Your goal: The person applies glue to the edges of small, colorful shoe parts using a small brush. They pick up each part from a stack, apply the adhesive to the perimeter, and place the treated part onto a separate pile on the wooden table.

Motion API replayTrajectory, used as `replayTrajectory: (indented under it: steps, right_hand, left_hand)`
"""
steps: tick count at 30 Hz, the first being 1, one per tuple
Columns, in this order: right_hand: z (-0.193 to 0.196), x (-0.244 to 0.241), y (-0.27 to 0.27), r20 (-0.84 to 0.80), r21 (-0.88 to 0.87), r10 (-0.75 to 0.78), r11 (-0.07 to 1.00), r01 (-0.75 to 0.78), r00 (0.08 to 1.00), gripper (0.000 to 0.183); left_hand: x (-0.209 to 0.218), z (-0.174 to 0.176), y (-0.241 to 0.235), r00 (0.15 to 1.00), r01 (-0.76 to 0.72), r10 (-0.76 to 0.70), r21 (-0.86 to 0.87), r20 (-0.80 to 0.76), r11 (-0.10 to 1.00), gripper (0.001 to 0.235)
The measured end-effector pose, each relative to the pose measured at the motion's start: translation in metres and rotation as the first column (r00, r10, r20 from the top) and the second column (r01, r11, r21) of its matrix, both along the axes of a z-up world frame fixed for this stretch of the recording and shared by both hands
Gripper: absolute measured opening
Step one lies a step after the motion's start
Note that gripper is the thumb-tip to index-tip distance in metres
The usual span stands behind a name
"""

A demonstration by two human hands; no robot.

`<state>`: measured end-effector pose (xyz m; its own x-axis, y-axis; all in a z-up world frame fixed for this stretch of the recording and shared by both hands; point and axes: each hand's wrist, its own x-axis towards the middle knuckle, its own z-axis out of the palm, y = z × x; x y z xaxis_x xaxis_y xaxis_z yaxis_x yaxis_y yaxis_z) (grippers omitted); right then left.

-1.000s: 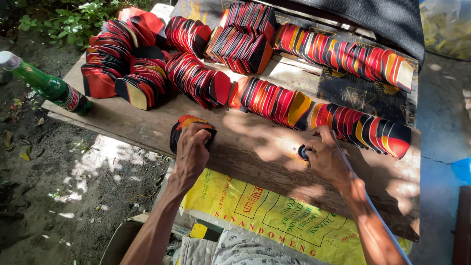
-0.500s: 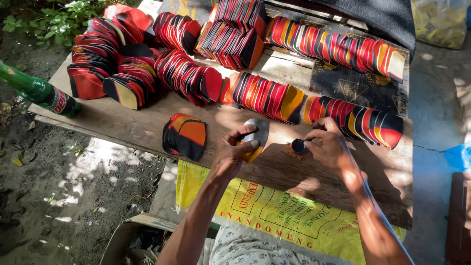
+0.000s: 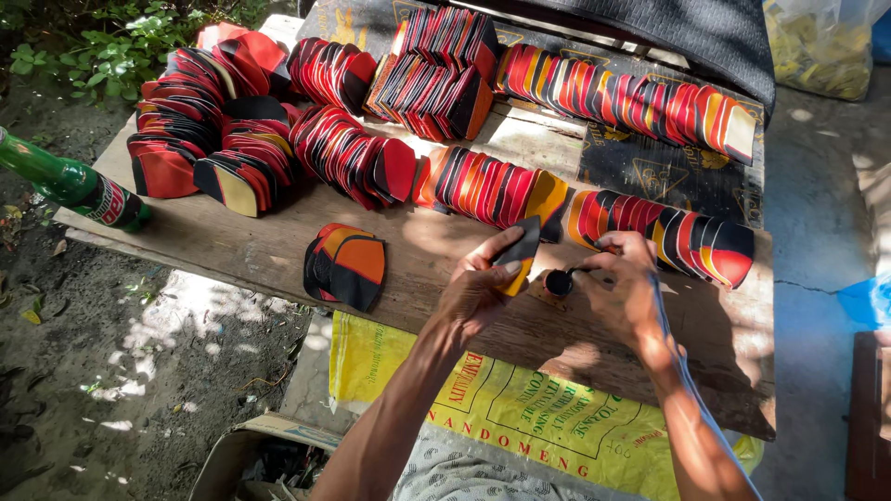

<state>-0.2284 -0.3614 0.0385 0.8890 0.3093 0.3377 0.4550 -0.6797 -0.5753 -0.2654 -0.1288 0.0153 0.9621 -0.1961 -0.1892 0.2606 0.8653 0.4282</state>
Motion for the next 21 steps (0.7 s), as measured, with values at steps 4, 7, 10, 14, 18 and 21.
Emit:
replayTrajectory:
  steps: [4, 7, 10, 14, 18, 21]
  right_hand:
    - [-0.006, -0.014, -0.004, -0.320, 0.607, 0.061, 0.780, 0.154, 0.946, 0.018]
    - [0.002, -0.023, -0.005, -0.421, 0.832, 0.273, 0.496, 0.248, 0.865, 0.020]
    - [0.018, -0.026, -0.001, -0.410, 0.861, 0.321, 0.446, 0.246, 0.854, 0.020]
    - [0.032, -0.027, 0.005, -0.384, 0.871, 0.344, 0.443, 0.212, 0.857, 0.019]
    - [0.035, -0.026, 0.005, -0.391, 0.865, 0.337, 0.453, 0.217, 0.857, 0.020]
    - [0.035, -0.025, 0.004, -0.388, 0.863, 0.350, 0.464, 0.202, 0.853, 0.020]
  left_hand:
    - [0.004, 0.002, -0.019, 0.997, 0.070, -0.066, -0.086, 0.042, 0.994, 0.067]
    - [0.008, 0.000, -0.033, 0.987, 0.125, -0.112, -0.110, 0.116, 0.986, 0.068]
    - [0.012, 0.000, -0.044, 0.980, 0.150, -0.137, -0.083, 0.145, 0.985, 0.067]
    - [0.013, 0.003, -0.050, 0.976, 0.171, -0.158, -0.082, 0.149, 0.982, 0.064]
    - [0.012, 0.008, -0.050, 0.969, 0.188, -0.172, -0.076, 0.178, 0.979, 0.063]
    - [0.011, 0.008, -0.051, 0.967, 0.188, -0.173, -0.067, 0.184, 0.980, 0.062]
